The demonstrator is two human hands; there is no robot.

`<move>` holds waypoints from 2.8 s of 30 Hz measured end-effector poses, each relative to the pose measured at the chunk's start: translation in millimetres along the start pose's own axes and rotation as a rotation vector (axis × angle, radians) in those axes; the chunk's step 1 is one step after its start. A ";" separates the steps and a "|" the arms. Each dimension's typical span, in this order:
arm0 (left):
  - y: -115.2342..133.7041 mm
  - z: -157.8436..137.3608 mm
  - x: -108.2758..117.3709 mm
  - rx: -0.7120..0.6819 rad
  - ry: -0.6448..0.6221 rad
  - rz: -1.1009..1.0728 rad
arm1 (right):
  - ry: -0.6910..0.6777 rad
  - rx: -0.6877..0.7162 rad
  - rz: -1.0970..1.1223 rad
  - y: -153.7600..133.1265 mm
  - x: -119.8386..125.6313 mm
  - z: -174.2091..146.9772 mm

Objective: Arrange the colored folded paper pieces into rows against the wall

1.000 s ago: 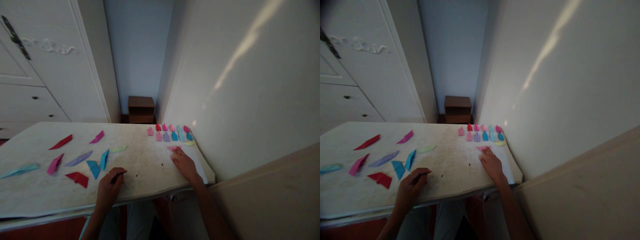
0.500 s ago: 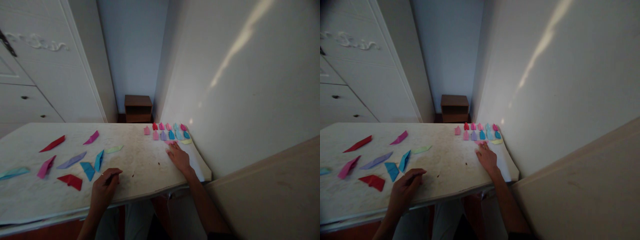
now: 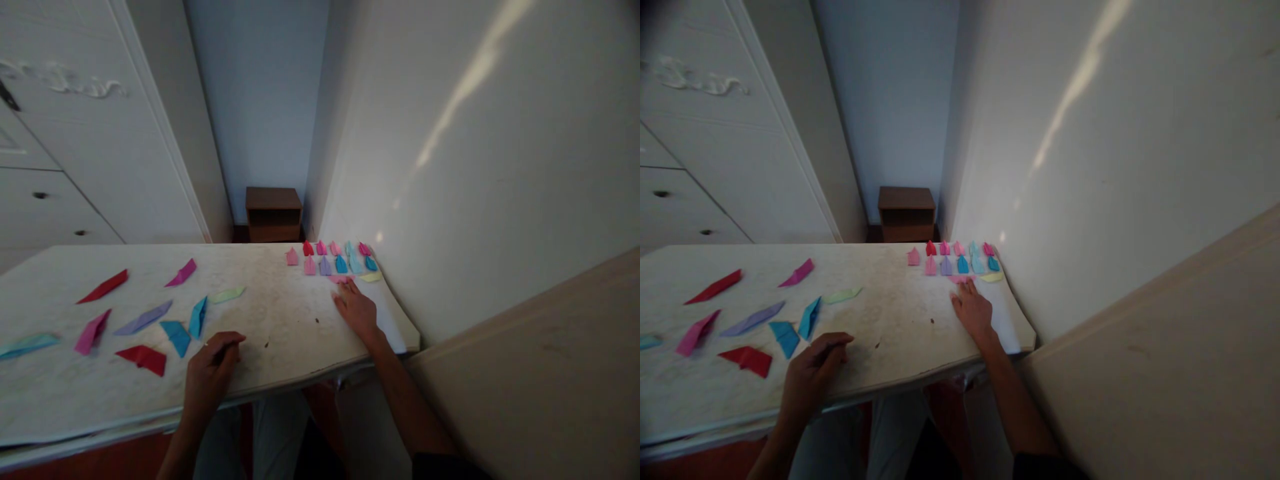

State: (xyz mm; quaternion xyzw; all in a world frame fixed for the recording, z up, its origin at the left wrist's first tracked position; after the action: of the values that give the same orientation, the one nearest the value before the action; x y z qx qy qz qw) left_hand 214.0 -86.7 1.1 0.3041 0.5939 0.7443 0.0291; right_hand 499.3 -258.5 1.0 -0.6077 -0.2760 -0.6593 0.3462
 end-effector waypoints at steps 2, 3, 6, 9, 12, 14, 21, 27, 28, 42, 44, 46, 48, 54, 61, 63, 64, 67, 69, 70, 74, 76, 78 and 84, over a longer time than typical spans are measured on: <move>-0.4 -0.5 -0.1 -0.008 0.001 0.006 | 0.010 -0.009 -0.004 0.2 0.2 -0.7; -0.6 -0.7 -0.1 -0.010 0.001 0.010 | 0.013 -0.013 -0.006 0.3 0.5 -1.2; -0.4 -1.1 -0.2 -0.016 0.002 0.018 | 0.007 -0.032 -0.019 2.4 1.9 -2.3; 0.3 -1.2 -0.4 -0.014 -0.005 0.011 | -0.008 -0.069 -0.055 9.1 3.8 -2.1; 1.0 -1.3 0.0 -0.002 -0.002 0.008 | -0.015 -0.144 -0.107 22.5 6.4 -2.3; 1.5 -1.4 0.3 0.001 -0.004 0.008 | -0.007 -0.194 -0.138 33.2 8.7 -3.2; 0.4 -2.6 -0.3 -0.013 -0.009 -0.002 | 0.014 -0.241 -0.183 52.7 11.5 -6.1; 0.8 -2.2 -1.1 -0.034 -0.005 0.022 | 0.031 -0.264 -0.187 49.3 9.5 -6.7; 1.1 -2.0 -1.2 -0.034 -0.008 0.023 | 0.033 -0.272 -0.189 49.2 9.0 -7.0; -5.1 -3.3 -4.0 -0.023 -0.024 -0.031 | 0.016 -0.186 -0.236 49.0 4.9 -3.3; -4.8 -3.6 -4.1 -0.019 -0.023 -0.035 | 0.008 -0.193 -0.234 49.2 6.0 -2.3; -3.2 -4.1 -4.0 -0.019 -0.026 -0.037 | 0.004 -0.194 -0.240 48.9 6.5 -2.0; -1.4 -4.6 -3.7 -0.024 -0.028 -0.035 | 0.013 -0.194 -0.256 48.5 6.5 -2.4; 0.6 -4.8 -3.0 -0.022 -0.032 -0.038 | 0.030 -0.202 -0.276 46.5 5.6 -3.8; -0.8 -3.8 -3.7 -0.025 -0.028 -0.030 | -0.046 -0.202 -0.230 49.2 6.7 0.3; -1.2 -4.0 -4.0 -0.027 -0.033 -0.029 | -0.047 -0.206 -0.227 49.8 6.8 1.0; -1.3 -4.1 -4.0 -0.029 -0.034 -0.029 | -0.037 -0.209 -0.230 49.9 7.0 1.0; -1.5 -4.3 -3.8 -0.035 -0.032 -0.028 | -0.005 -0.217 -0.238 49.9 6.8 0.2; -2.0 -4.4 -3.7 -0.037 -0.031 -0.027 | 0.001 -0.219 -0.239 49.8 6.1 -0.5; -2.4 -4.4 -3.8 -0.036 -0.033 -0.027 | 0.005 -0.219 -0.240 49.7 5.9 -0.7; -3.4 -4.6 -4.2 -0.033 -0.033 -0.030 | 0.031 -0.228 -0.246 49.2 6.0 -2.2; -3.1 -4.9 -4.3 -0.038 -0.028 -0.027 | 0.053 -0.234 -0.247 48.8 6.3 -3.7; -2.2 -5.2 -4.3 -0.046 -0.025 -0.025 | 0.087 -0.240 -0.236 48.3 7.2 -6.1; -1.8 -5.3 -4.3 -0.079 -0.019 -0.043 | 0.192 -0.246 -0.115 43.7 10.9 -19.5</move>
State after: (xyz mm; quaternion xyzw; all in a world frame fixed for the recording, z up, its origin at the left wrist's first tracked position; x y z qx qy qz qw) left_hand 214.3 -92.4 -2.9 0.2972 0.5701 0.7634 0.0626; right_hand 521.8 -301.7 7.2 -0.5628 -0.1929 -0.7620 0.2557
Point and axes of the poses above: each hand's wrist, its own z-axis towards the middle knuckle, its own x-axis out of the back of the hand, y = z × x, the point moved 5 cm from there along z, towards the middle knuckle, and after that the axes turned 11 degrees about x, right-handed, at the moved point
